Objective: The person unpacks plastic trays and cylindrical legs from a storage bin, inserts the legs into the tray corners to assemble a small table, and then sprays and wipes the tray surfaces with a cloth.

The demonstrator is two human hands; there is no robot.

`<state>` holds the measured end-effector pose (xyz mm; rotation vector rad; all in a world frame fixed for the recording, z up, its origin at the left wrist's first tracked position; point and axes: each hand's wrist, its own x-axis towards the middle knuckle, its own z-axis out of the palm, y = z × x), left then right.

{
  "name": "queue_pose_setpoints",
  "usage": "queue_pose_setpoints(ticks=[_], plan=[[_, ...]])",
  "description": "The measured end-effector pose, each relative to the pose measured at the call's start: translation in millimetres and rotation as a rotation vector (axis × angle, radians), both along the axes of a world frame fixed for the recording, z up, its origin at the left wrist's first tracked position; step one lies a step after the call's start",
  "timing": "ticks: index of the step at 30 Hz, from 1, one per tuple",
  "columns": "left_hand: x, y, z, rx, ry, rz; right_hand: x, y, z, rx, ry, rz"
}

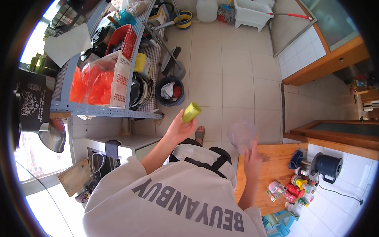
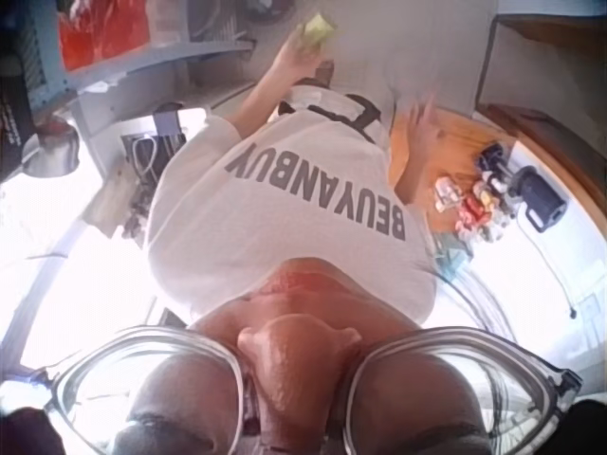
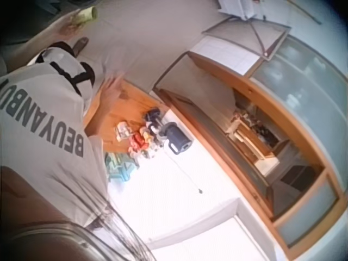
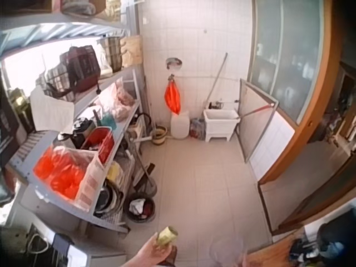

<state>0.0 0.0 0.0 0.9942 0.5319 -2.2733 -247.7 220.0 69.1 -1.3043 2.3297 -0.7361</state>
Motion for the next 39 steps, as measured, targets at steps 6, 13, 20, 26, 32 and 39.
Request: queue_pose_setpoints(ticks=[6,13,20,26,32,39], plan=[[53.4,-59.7,-65.8,-0.092,-0.241,0.202,2.9,5.8,-7.4,-0.008,-0.004,-0.036],[23.9,-67.8,-64.6,-0.050,-0.222,-0.036,7.7,-4.3,-10.2,-0.020,0.122,0.023],[-65.6,-8.0,69.8,-0.915,-0.070,-0.691,21.1,14.0,22.6,-0.309,0.211,-0.055],[-96.3,11.5,165.0,-1.907,-0.120,-0.884,31.3,26.3,58.3,-0.530,0.126,-0.182],[-133.0,45.6,182.2,-2.134,-0.197,-0.952,40.0,41.7,88.4,-0.735,-0.638,-0.530],[-159.7,60.2,186.3,-2.199,-0.224,-1.171,0.6,99.3,71.1,-1.357,-1.442,-0.803]])
